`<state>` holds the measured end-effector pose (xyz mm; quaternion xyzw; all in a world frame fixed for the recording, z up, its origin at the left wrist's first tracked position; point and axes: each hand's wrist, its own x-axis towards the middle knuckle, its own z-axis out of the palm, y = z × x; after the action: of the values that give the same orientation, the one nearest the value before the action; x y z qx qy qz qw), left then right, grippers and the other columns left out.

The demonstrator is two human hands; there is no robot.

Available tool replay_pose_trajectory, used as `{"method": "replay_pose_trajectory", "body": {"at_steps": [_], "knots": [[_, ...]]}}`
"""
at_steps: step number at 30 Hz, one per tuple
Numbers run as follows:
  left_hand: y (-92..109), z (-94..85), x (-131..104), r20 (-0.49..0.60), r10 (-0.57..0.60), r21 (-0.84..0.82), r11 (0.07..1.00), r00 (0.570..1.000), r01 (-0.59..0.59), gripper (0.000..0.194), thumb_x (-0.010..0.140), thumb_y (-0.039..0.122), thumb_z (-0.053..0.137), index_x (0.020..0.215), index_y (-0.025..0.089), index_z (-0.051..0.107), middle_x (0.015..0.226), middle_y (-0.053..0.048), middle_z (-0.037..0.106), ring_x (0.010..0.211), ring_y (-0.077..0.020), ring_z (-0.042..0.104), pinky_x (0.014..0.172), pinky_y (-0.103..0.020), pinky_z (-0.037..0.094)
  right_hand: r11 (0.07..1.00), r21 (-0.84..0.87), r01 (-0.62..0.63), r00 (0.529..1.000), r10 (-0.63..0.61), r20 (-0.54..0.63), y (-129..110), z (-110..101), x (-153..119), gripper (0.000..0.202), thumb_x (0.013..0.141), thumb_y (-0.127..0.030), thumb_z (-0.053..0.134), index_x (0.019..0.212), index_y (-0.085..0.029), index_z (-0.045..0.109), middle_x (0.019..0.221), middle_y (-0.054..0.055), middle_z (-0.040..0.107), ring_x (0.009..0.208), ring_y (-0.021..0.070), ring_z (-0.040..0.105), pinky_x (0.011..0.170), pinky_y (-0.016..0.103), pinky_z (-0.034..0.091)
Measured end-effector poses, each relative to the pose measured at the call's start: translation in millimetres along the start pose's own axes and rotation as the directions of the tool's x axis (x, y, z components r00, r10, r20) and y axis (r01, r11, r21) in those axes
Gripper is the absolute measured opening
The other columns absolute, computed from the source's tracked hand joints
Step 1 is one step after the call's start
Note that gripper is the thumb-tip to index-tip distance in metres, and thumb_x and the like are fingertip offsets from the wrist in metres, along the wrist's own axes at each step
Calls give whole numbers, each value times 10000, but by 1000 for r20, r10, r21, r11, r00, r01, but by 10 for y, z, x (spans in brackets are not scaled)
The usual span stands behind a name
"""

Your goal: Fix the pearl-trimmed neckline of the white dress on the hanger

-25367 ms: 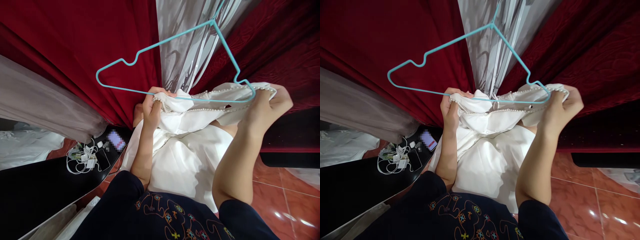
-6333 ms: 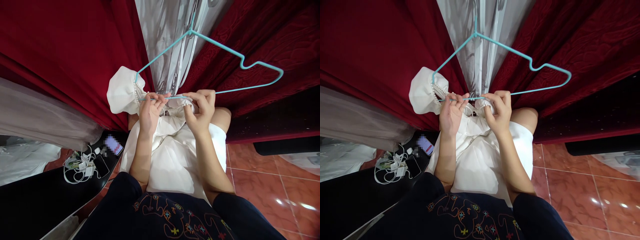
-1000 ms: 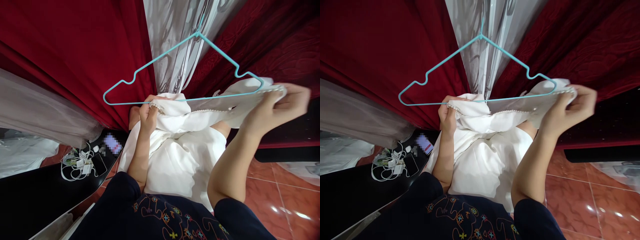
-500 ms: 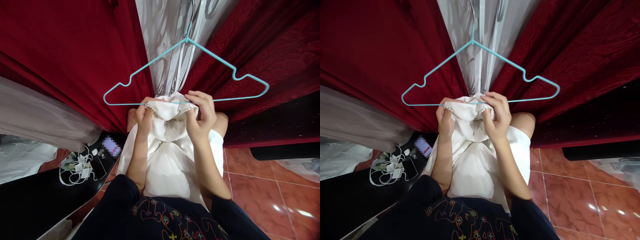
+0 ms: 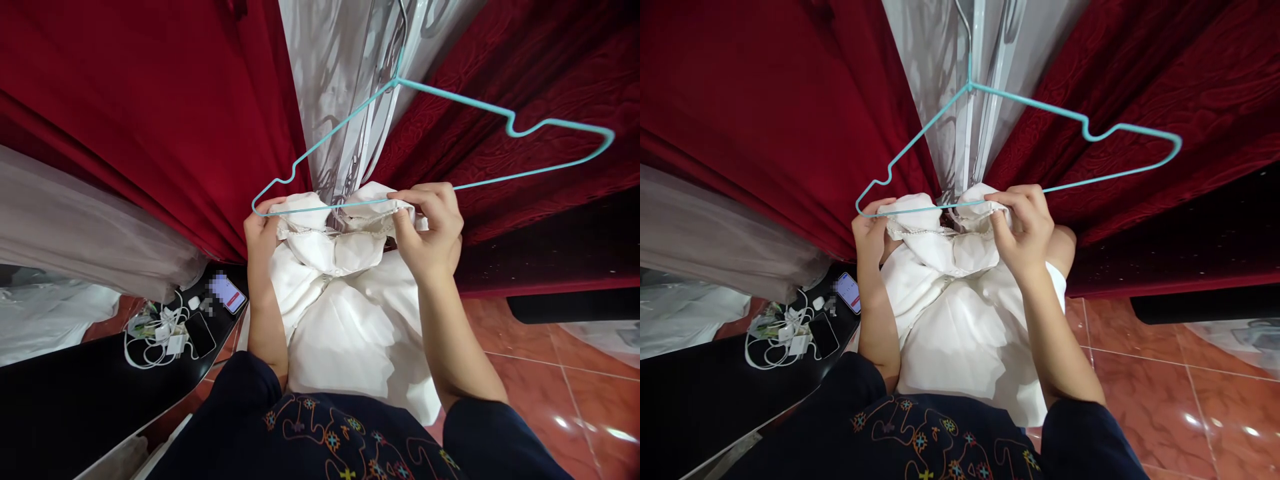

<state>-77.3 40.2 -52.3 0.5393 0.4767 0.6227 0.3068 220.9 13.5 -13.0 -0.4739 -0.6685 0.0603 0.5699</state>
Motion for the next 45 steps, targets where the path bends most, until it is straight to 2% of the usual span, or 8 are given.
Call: {"method": "replay_pose_trajectory", "body": {"at_steps": [5,13,20,26,33,38,41,45], "knots": [[53,-161,77,-344,12,-47,998,939,-31,102,753,240,743,821,173,779,737,5,739,670,-147,659,658,-270,488,1000,-4,-29,999,29,-29,-11,54,-19,283,1000,-486,660,1016,-237,794,976,80,687,952,207,666,846,392,583],[393,-236,372,-456,256,76,965,852,-249,84,801,218,822,820,200,742,647,68,623,587,-78,524,611,-284,375,998,70,-4,997,10,-77,-29,176,-40,241,975,-443,688,990,-231,801,941,62,669,903,180,649,782,342,549],[867,184,390,-290,300,250,940,909,-231,175,845,84,747,800,253,746,590,48,397,546,-109,323,560,-320,238,995,102,-4,996,13,-92,14,218,-101,221,985,-413,664,1041,-243,793,975,70,641,925,190,635,772,355,544],[873,271,477,-303,346,244,929,888,-278,224,806,34,771,802,256,737,603,54,333,556,-110,291,559,-312,253,998,67,19,995,-12,-99,14,301,-141,255,998,-437,625,1069,-248,780,995,80,644,951,213,648,803,400,573],[783,399,593,-165,296,182,947,941,-266,182,869,352,872,932,247,738,676,40,394,630,-133,415,623,-301,362,998,46,40,993,-35,-110,29,370,-156,266,1016,-436,586,1097,-254,762,1014,81,632,1003,227,639,880,436,573],[814,422,232,-71,299,102,951,952,-291,265,954,504,802,1064,264,775,753,21,527,679,-139,447,690,-334,402,999,41,23,997,-20,-76,69,368,-152,277,1022,-442,576,1135,-257,749,1048,83,611,1018,224,638,865,422,578],[786,455,-74,139,139,16,990,980,-143,275,1030,511,692,1021,252,781,804,3,670,736,-141,571,713,-325,461,999,45,16,997,-12,-75,68,375,-155,275,1021,-453,579,1131,-259,740,1047,82,602,1029,228,633,866,425,578],[544,558,-234,488,-171,-3,980,856,198,465,991,662,666,1132,232,775,936,-52,812,804,-180,746,735,-323,579,998,65,22,996,-16,-87,61,393,-174,282,1020,-470,582,1129,-259,735,1049,85,591,1045,238,620,895,445,572]]}}
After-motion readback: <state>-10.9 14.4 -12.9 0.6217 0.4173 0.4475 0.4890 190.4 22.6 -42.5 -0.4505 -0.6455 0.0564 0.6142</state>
